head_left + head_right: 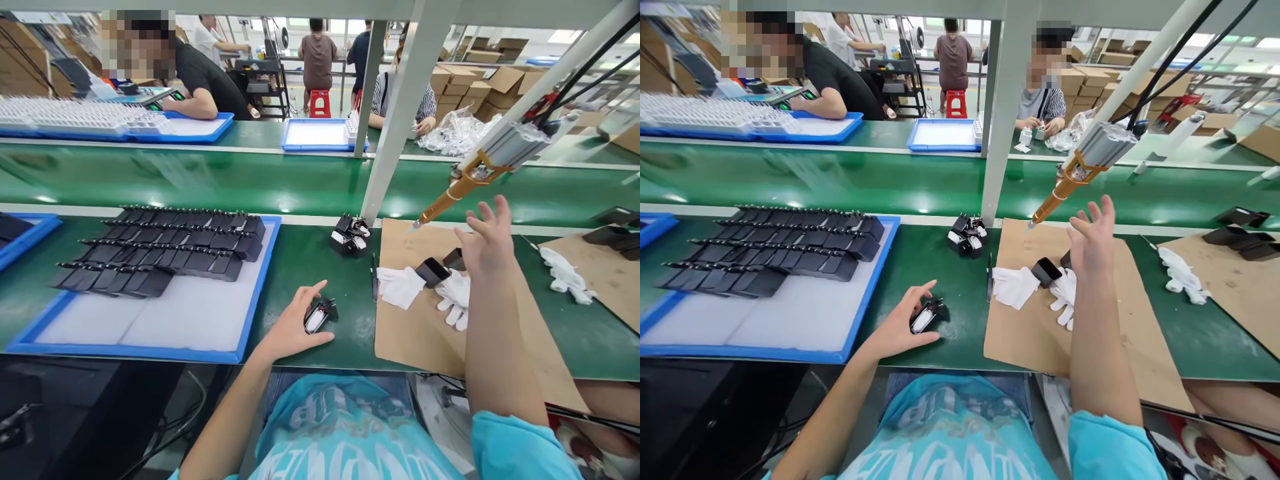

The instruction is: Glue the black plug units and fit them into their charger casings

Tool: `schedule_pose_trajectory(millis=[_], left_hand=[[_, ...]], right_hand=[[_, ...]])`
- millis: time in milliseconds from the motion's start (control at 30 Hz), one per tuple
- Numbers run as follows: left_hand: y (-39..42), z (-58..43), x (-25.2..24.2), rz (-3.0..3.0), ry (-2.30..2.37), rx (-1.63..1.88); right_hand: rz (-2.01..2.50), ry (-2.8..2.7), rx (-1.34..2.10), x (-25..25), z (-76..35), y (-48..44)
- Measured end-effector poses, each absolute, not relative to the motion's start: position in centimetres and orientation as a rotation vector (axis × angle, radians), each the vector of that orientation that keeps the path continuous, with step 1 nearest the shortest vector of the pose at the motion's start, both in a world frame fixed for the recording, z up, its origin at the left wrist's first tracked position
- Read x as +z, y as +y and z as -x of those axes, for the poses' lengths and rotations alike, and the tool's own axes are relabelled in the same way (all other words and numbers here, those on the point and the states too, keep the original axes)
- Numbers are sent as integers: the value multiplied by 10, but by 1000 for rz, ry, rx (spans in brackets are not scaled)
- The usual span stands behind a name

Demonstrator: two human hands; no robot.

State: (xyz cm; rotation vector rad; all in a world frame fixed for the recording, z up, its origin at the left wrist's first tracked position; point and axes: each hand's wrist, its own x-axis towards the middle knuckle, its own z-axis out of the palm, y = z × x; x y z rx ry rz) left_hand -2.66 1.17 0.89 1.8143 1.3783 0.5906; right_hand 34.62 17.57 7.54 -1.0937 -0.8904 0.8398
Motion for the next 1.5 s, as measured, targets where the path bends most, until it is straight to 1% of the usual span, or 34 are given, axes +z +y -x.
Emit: schedule_pose_trajectory(millis=[100,200,467,633,833,967,1167,1367,1500], left_hand=[[22,28,14,-1817,1205,540],[32,28,14,-1802,1073,522],[33,26,10,-1760,1086,535],[32,21,2,-1698,1078,633],[16,20,6,-1862,1349,713],[-1,23,-1,-1912,1455,694],[-11,14,-14,-1767,1527,961],[-2,12,-9,-1663,1481,826],[0,12,-13,-1710,1634,854]], right_hand=[[1054,-952,993,70,-340,188],[1035,-1030,1032,69,-329,191],[1135,-1180,931,62,-315,191],[1119,-1266,827,58,-302,189],[1060,-1274,945,68,-260,153],[822,-1238,1094,75,-219,116],[555,-1104,1224,81,-164,73],[433,-1026,1291,85,-143,56],[452,-970,1291,85,-139,53]])
